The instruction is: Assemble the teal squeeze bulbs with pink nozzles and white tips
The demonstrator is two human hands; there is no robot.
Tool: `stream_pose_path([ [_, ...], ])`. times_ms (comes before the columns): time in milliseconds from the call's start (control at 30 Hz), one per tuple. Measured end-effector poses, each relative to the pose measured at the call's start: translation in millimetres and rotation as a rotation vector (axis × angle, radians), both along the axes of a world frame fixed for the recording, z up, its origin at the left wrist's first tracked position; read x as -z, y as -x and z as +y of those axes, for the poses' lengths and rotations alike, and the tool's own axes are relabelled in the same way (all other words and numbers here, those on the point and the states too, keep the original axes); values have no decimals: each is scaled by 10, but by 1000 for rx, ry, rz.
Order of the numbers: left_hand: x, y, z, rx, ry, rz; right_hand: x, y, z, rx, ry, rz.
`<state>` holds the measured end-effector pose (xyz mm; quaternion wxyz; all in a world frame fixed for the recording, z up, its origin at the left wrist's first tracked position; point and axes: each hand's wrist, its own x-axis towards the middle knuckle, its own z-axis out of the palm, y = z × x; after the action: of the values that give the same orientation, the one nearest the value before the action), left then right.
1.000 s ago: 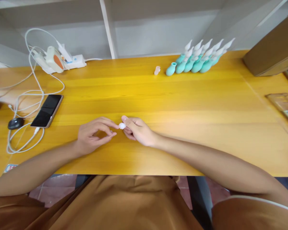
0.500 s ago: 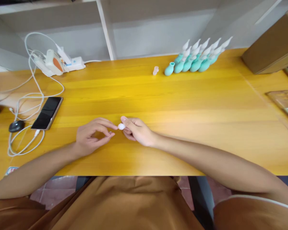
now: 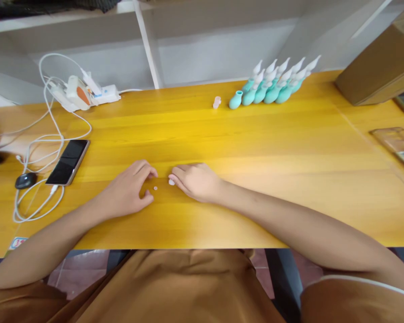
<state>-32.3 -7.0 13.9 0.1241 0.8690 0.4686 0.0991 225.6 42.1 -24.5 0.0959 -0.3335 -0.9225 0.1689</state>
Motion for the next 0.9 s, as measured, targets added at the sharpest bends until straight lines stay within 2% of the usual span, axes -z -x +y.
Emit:
stream_pose_path([
  [200,23,1,-18,22,25,94,-69,50,-28,153,-62,-186],
  [500,78,11,16,72,36,51,-112,82,-31,300,-70,-224],
  [600,92,7,26,48,42,18,-205,56,42,339,-32,-236],
  [667,106,9,37,35,49,-14,-332,-9,205,350,-43,-247],
  [733,121,14,48,30,56,-43,-492,-108,471,346,-135,-274],
  [833,137,17,56,28,54,-62,-700,-276,997,420,-321,-379],
  [900,135,14,56,22,47,-66,-754,-363,1360,458,-357,-435],
])
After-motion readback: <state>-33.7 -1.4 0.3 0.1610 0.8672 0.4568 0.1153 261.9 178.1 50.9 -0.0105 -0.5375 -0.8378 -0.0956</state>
